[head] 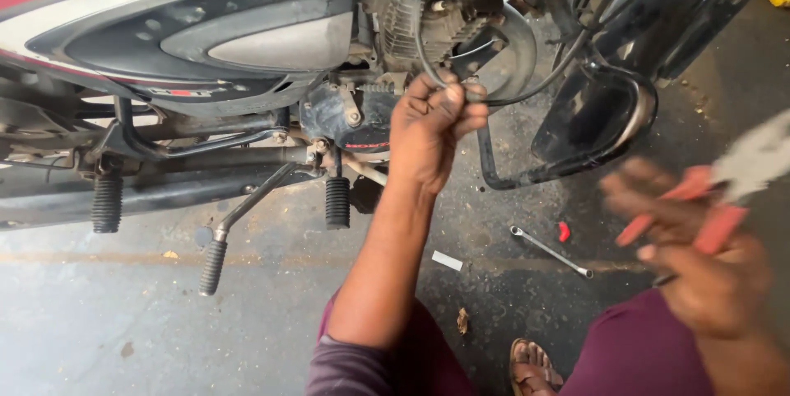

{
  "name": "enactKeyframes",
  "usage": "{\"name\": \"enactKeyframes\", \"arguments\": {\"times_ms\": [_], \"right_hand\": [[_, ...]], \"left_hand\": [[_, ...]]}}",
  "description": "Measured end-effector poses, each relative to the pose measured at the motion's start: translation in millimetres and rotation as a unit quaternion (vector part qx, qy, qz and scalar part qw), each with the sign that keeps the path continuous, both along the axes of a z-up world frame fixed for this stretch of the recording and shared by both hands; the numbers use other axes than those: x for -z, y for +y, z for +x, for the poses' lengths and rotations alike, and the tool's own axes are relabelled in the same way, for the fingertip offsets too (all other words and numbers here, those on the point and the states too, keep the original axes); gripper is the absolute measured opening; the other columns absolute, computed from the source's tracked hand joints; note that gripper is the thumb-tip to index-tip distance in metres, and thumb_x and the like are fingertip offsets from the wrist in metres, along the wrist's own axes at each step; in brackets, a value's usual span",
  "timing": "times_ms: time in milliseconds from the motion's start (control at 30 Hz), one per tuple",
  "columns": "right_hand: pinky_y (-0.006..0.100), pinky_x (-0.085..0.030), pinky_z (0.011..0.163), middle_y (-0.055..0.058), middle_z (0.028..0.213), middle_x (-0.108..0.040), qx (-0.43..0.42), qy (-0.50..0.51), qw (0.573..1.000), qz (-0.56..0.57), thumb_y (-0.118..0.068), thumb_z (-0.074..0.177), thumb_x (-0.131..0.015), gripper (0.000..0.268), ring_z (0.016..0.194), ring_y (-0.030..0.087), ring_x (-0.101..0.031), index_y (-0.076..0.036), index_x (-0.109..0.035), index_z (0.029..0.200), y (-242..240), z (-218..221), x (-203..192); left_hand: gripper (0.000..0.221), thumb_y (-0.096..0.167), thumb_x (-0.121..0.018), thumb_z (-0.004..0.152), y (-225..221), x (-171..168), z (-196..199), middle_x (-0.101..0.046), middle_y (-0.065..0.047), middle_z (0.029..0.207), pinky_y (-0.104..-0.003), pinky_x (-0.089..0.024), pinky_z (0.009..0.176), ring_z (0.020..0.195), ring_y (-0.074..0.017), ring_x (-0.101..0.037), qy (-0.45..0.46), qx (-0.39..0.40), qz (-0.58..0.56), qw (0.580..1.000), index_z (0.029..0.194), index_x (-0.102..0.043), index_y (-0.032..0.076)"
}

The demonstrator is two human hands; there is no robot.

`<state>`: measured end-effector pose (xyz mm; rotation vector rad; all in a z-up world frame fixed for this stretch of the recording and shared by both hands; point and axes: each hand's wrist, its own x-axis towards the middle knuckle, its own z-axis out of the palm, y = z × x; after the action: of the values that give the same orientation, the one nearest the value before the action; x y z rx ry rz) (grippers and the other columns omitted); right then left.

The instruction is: The recorder is replacing or inspecting the spark plug on a motorcycle.

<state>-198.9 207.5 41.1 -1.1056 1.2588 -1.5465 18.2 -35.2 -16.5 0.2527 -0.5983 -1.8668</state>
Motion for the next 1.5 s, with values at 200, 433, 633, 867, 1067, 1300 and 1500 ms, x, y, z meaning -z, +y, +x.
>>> {"name": "enactKeyframes", "arguments": {"times_ms": [200, 433, 633, 867, 1067, 1300, 1500], "right_hand": [[0.053, -0.043, 0.118, 0.021, 0.166, -0.041, -0.085, 0.058, 0.993, 0.06, 0.014, 0.072, -0.044, 0.078, 0.151, 0.038, -0.045, 0.001, -0.048, 0.15, 13, -104, 43], [0.046, -0.051, 0.098, 0.017, 0.132, -0.061, -0.122, 0.555, 0.736, 0.368, -0.018, 0.071, -0.082, 0.077, 0.117, 0.036, -0.062, -0.019, -0.058, 0.144, 95, -245, 356], [0.047, -0.053, 0.089, 0.009, 0.112, -0.066, -0.077, 0.576, 0.725, 0.369, -0.043, 0.097, -0.075, 0.037, 0.105, 0.031, -0.065, -0.032, -0.072, 0.133, 141, -126, 463], [0.051, -0.05, 0.089, 0.018, 0.11, -0.063, 0.203, 0.472, 0.827, 0.23, -0.032, 0.094, -0.081, 0.033, 0.102, 0.039, -0.062, -0.007, -0.063, 0.107, 62, -173, 519], [0.052, -0.053, 0.081, 0.025, 0.108, -0.063, 0.23, 0.522, 0.774, 0.276, -0.021, 0.071, -0.094, 0.052, 0.096, 0.044, -0.062, -0.001, -0.066, 0.111, 13, -255, 527], [0.036, -0.061, 0.075, 0.011, 0.101, -0.063, 0.214, 0.044, 0.976, 0.024, 0.002, 0.102, -0.078, 0.027, 0.081, 0.02, -0.066, -0.003, -0.055, 0.115, -18, -177, 182], [0.028, -0.059, 0.079, 0.015, 0.113, -0.069, -0.031, 0.351, 0.924, -0.148, -0.004, 0.1, -0.074, 0.028, 0.092, 0.021, -0.071, 0.0, -0.062, 0.125, -67, -33, -17]], "left_hand": [[0.015, 0.004, -0.061, 0.105, 13, -12, 12, -0.073, -0.021, 0.105, -0.035, -0.064, 0.077, 0.087, -0.0251, -0.076, 0.049, 0.061, -0.016, 0.997, 0.119, -0.058, 0.0], [0.035, -0.009, -0.07, 0.1, 30, -27, 22, -0.074, -0.013, 0.108, -0.043, -0.068, 0.092, 0.098, -0.0246, -0.076, -0.081, -0.009, -0.058, 0.995, 0.128, -0.054, 0.005], [0.041, -0.017, -0.069, 0.096, 34, -38, 4, -0.074, -0.016, 0.099, -0.036, -0.067, 0.075, 0.087, -0.0228, -0.076, -0.203, -0.052, -0.063, 0.976, 0.126, -0.05, 0.001], [0.035, -0.013, -0.071, 0.099, 33, -3, 6, -0.072, -0.021, 0.092, -0.038, -0.061, 0.064, 0.076, -0.0235, -0.076, -0.297, -0.126, -0.148, 0.935, 0.124, -0.049, -0.003], [0.041, -0.013, -0.073, 0.101, 43, -21, -11, -0.073, -0.024, 0.097, -0.038, -0.061, 0.072, 0.084, -0.029, -0.077, -0.327, -0.163, -0.142, 0.92, 0.132, -0.047, -0.007], [0.089, -0.013, -0.07, 0.093, 59, -50, -10, -0.071, -0.024, 0.111, -0.043, -0.068, 0.087, 0.092, -0.0281, -0.075, -0.27, -0.173, -0.118, 0.94, 0.159, -0.014, 0.006], [0.046, -0.002, -0.068, 0.1, 51, -27, -5, -0.074, -0.022, 0.109, -0.041, -0.063, 0.089, 0.097, -0.0273, -0.075, -0.077, -0.01, -0.04, 0.996, 0.142, -0.048, -0.002]]}}
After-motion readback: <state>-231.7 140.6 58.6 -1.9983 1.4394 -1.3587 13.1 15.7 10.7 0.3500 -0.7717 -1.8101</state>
